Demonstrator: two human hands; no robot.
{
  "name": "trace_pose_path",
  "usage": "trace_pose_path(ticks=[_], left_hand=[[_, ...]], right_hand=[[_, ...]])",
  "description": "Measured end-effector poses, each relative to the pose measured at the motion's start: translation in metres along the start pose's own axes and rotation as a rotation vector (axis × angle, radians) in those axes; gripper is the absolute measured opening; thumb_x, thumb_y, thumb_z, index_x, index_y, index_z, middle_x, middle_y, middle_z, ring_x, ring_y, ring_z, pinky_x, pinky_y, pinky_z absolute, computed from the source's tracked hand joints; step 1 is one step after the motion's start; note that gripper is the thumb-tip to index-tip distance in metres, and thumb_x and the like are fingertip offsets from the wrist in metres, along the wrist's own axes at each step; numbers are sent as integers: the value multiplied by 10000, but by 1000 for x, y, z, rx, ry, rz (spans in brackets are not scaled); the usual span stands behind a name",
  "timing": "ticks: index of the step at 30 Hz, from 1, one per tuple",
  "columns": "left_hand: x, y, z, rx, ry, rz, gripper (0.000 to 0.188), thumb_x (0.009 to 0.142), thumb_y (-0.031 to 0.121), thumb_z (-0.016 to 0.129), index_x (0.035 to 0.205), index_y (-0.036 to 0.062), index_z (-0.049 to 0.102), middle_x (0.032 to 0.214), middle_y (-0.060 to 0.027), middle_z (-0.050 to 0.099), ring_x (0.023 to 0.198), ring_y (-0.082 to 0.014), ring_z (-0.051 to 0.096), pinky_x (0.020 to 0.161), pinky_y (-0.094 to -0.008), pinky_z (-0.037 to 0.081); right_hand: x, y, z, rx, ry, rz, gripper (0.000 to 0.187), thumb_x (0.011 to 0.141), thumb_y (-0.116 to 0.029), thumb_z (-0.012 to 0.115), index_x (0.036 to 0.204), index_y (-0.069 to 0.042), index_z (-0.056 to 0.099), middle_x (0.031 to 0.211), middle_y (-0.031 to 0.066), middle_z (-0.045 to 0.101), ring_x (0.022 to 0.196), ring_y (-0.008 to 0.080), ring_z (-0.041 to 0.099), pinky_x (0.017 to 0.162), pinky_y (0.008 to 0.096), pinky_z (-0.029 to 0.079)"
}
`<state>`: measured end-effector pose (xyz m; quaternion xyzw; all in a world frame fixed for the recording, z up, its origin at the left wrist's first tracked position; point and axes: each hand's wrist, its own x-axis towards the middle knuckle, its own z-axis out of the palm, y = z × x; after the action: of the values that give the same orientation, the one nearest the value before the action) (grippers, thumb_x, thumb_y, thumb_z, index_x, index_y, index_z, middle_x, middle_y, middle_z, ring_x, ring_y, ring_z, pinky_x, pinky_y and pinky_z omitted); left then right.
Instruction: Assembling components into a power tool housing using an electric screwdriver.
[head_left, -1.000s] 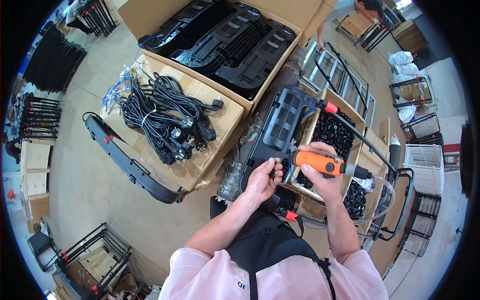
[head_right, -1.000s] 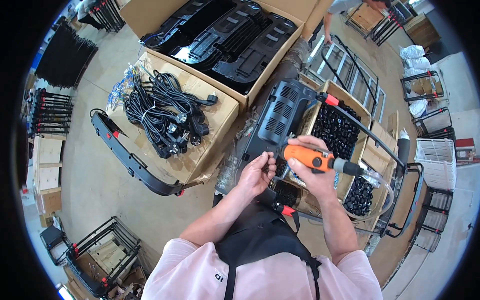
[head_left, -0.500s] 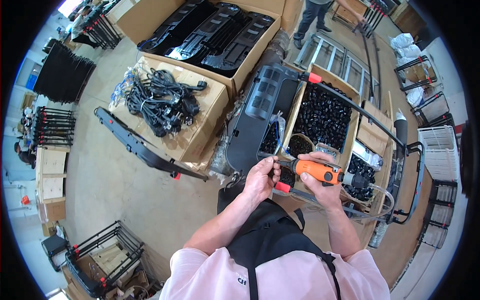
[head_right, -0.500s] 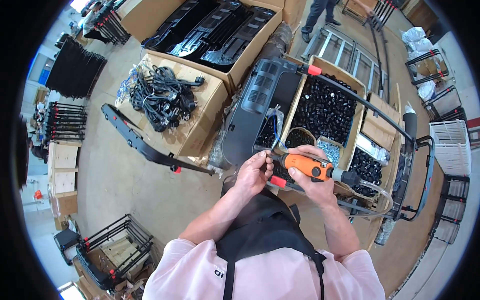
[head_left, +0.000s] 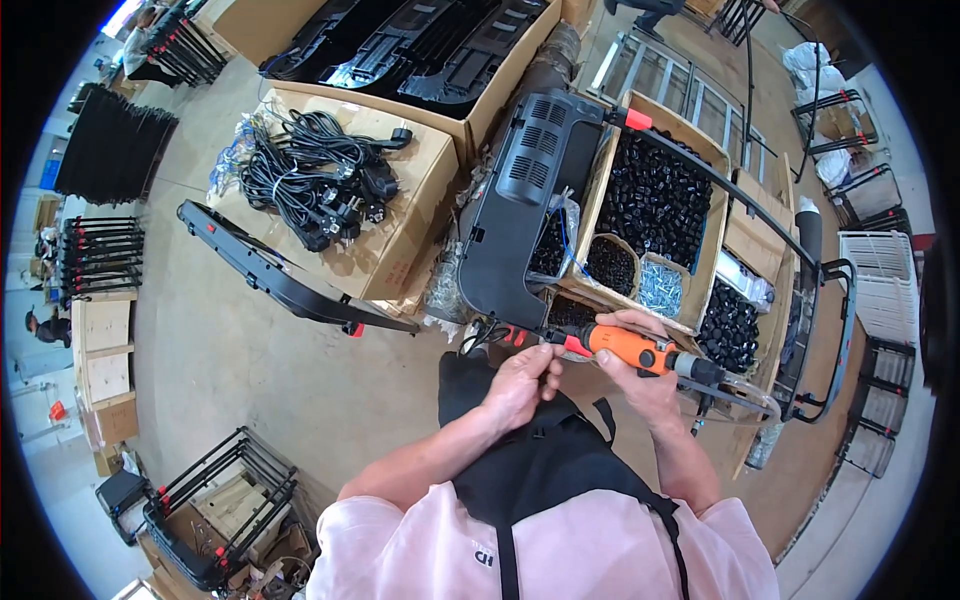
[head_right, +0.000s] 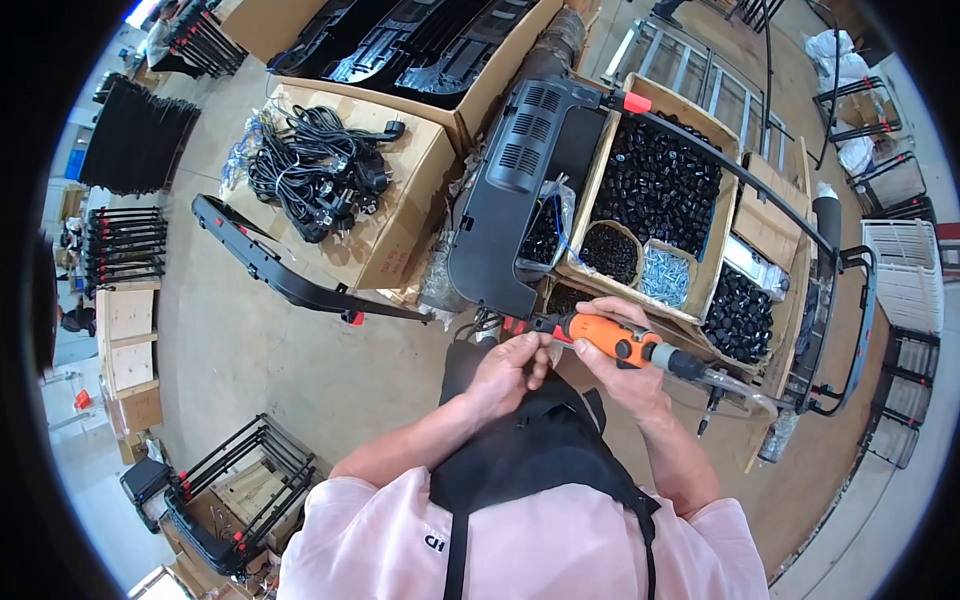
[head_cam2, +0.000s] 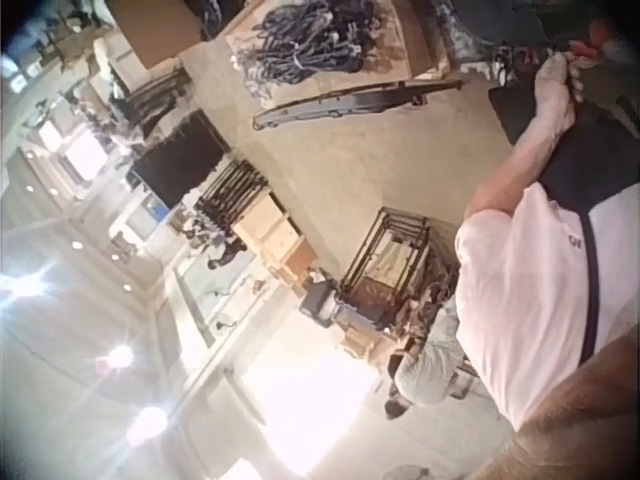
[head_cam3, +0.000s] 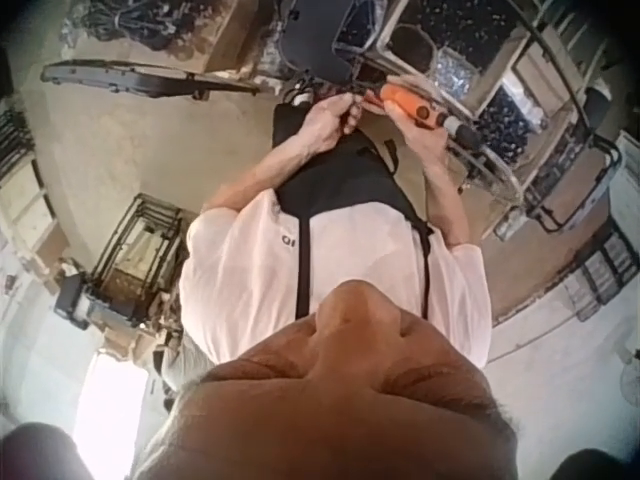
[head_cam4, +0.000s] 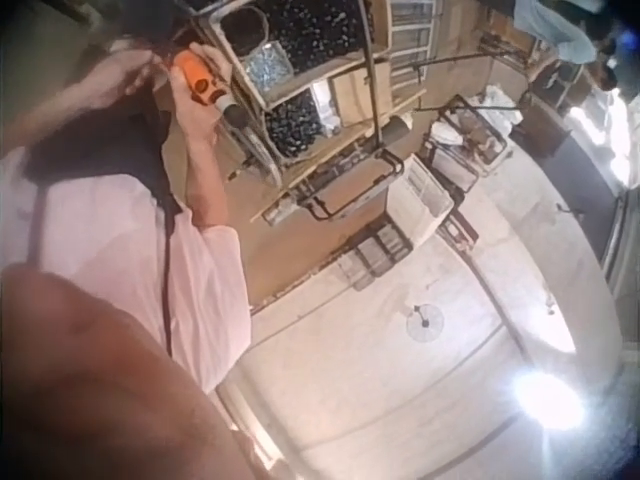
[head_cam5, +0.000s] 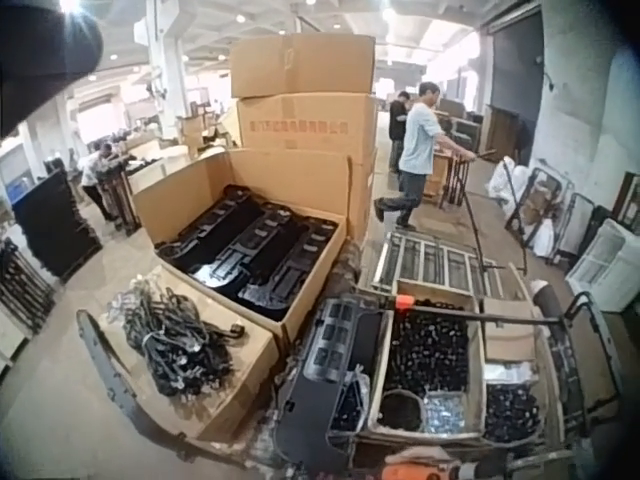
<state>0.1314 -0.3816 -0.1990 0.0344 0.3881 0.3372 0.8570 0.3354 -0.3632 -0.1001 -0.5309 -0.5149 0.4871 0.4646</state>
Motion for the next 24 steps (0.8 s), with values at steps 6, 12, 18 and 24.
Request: trace_pose_path(ticks=[6, 12, 18, 24], left_hand=[[-8, 18, -41, 76, 100, -16, 246, 1131, 239, 545, 1233, 48, 662, 951, -3, 686, 778, -99, 626, 676, -251, 524], [-1, 33, -50, 44, 75, -5, 252, 1127, 237, 553, 1253, 46, 658, 1005, -19, 714, 805, -109, 655, 700, -254, 548], [7, 35, -62, -3, 13, -38, 263, 1127, 287, 554, 1202, 70, 681, 953, 9, 704, 768, -108, 642, 678, -258, 531], [11, 30, -61, -54, -11, -70, 282, 1131, 317, 543, 1189, 80, 684, 928, 19, 688, 749, -110, 621, 658, -269, 510]], right_hand=[[3, -14, 25, -207, -75, 69, 473, 881, -25, 813, 1315, -39, 625, 1281, 121, 726, 1170, 206, 708, 1037, 365, 562], [8, -7, 48, -377, -114, -16, 440, 848, -67, 843, 1251, -49, 667, 1260, 119, 736, 1119, 214, 737, 984, 353, 584], [12, -6, 57, -365, -208, -30, 385, 857, -11, 817, 1207, -25, 658, 1286, 167, 724, 1190, 249, 705, 1056, 379, 549], [10, -5, 58, -381, -218, -58, 391, 858, -19, 822, 1214, -27, 661, 1279, 161, 725, 1171, 246, 710, 1042, 373, 555]])
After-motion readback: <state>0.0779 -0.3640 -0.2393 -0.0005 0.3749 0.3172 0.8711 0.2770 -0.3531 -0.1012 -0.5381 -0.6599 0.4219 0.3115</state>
